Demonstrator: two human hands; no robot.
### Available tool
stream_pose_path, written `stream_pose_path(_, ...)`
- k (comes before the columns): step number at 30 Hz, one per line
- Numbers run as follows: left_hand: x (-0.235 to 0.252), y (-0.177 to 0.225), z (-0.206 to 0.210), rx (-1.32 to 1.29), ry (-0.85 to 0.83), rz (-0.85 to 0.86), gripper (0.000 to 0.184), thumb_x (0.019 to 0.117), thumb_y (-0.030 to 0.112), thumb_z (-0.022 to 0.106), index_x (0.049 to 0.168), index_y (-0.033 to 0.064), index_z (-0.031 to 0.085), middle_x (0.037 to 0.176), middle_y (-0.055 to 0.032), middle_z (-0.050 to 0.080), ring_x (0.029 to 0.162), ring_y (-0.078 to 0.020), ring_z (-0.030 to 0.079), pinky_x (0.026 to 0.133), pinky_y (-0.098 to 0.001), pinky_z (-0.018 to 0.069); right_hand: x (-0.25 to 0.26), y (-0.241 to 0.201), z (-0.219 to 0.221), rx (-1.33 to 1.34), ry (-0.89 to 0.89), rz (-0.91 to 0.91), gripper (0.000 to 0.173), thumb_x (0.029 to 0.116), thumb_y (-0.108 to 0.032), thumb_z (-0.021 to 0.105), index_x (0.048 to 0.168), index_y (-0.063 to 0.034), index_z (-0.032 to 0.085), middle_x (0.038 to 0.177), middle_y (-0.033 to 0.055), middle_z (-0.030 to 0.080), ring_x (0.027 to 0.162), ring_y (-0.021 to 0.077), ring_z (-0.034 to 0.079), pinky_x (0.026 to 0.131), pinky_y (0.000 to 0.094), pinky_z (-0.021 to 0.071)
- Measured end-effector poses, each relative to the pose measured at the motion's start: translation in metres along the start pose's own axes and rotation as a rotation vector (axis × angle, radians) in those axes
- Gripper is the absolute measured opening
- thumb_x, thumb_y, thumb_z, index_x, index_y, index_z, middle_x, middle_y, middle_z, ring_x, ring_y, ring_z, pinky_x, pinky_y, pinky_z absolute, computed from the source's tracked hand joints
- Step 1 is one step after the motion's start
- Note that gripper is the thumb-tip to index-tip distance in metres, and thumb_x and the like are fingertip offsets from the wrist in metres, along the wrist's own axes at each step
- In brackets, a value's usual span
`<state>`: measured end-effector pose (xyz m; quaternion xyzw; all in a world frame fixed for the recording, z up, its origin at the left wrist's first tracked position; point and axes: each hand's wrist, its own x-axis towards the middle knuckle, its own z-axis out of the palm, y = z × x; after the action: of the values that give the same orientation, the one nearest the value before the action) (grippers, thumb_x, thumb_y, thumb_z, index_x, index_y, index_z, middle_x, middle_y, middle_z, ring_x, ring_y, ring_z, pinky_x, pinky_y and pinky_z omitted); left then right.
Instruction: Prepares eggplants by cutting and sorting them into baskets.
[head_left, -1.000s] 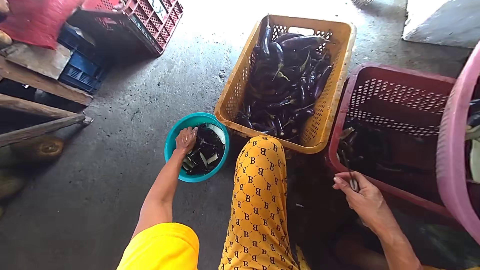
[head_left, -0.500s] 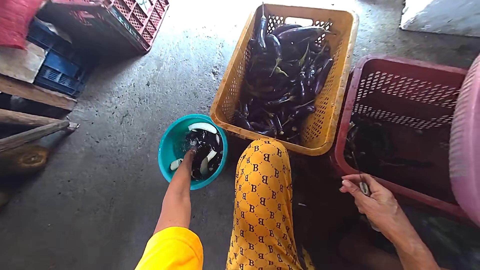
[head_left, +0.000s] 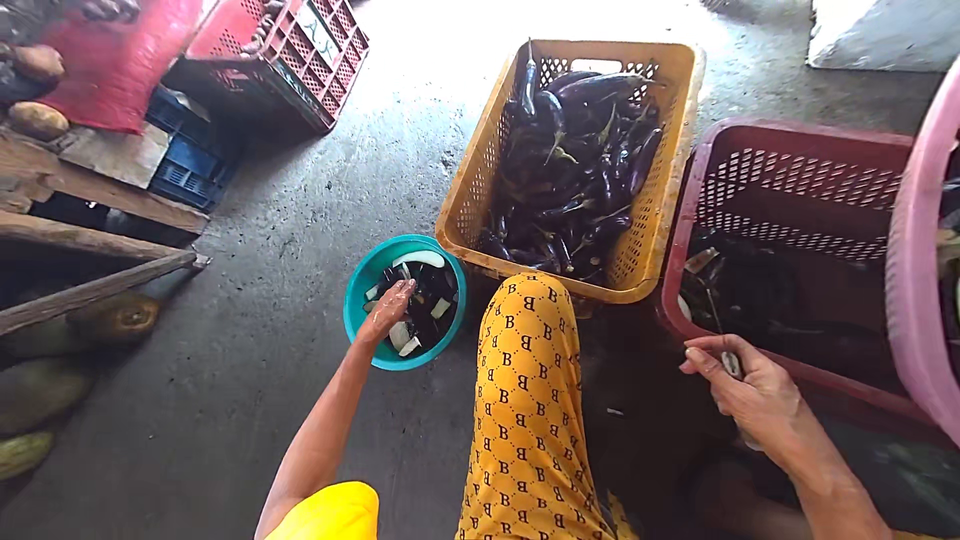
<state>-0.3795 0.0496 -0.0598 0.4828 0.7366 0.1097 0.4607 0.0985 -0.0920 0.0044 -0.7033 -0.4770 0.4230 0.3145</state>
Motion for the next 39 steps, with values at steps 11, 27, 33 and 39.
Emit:
stream_pose_path(11,0.08,-0.072,0.075,0.695,0.286,0.916,0.058,0.1069,0.038,0.034,0.14,-0.0046,0.057,0.151,-0.0337,0.045,0.141,-0.0503,0.043,0.117,-0.0656,0.029,0.004,0.006,-0.001,-0.02,0.014,0.032,0.02,0.1022,-0.02,0.059,0.114,-0.0044,0.062,0.079,-0.0054,0.066,0.052,-0.0051,0.048,0.048,0.0131,0.0381)
stream_pose_path(27,0.03,-0.045,0.082,0.907,-0.41,-0.116,0.046,0.1093,0.014,0.044,0.147,-0.0133,0.041,0.155,-0.0321,0.04,0.147,-0.0457,0.036,0.12,-0.057,0.0283,0.007,0.009,0.001,-0.059,0.003,0.066,0.021,0.1021,-0.022,0.06,0.116,-0.005,0.062,0.081,-0.0051,0.066,0.053,-0.0049,0.048,0.048,0.0135,0.0379)
stream_pose_path(33,0.046,0.01,0.059,0.883,-0.489,0.234,0.034,0.0996,0.014,0.061,0.123,-0.0108,0.063,0.127,-0.0342,0.061,0.124,-0.0518,0.056,0.103,-0.0693,0.0406,0.008,0.007,0.0,-0.066,-0.017,0.027,0.024,0.1015,-0.023,0.06,0.116,-0.0043,0.062,0.083,-0.003,0.067,0.055,-0.0028,0.05,0.051,0.0158,0.0407)
stream_pose_path(39,0.057,0.015,-0.006,0.583,0.162,0.282,0.043,0.1089,0.029,0.048,0.11,-0.0099,0.067,0.111,-0.0328,0.066,0.108,-0.0502,0.064,0.094,-0.0671,0.0477,0.007,0.01,0.007,-0.064,-0.051,0.025,0.022,0.1013,-0.022,0.061,0.115,-0.0045,0.063,0.081,-0.0039,0.066,0.053,-0.0039,0.049,0.049,0.0147,0.0393)
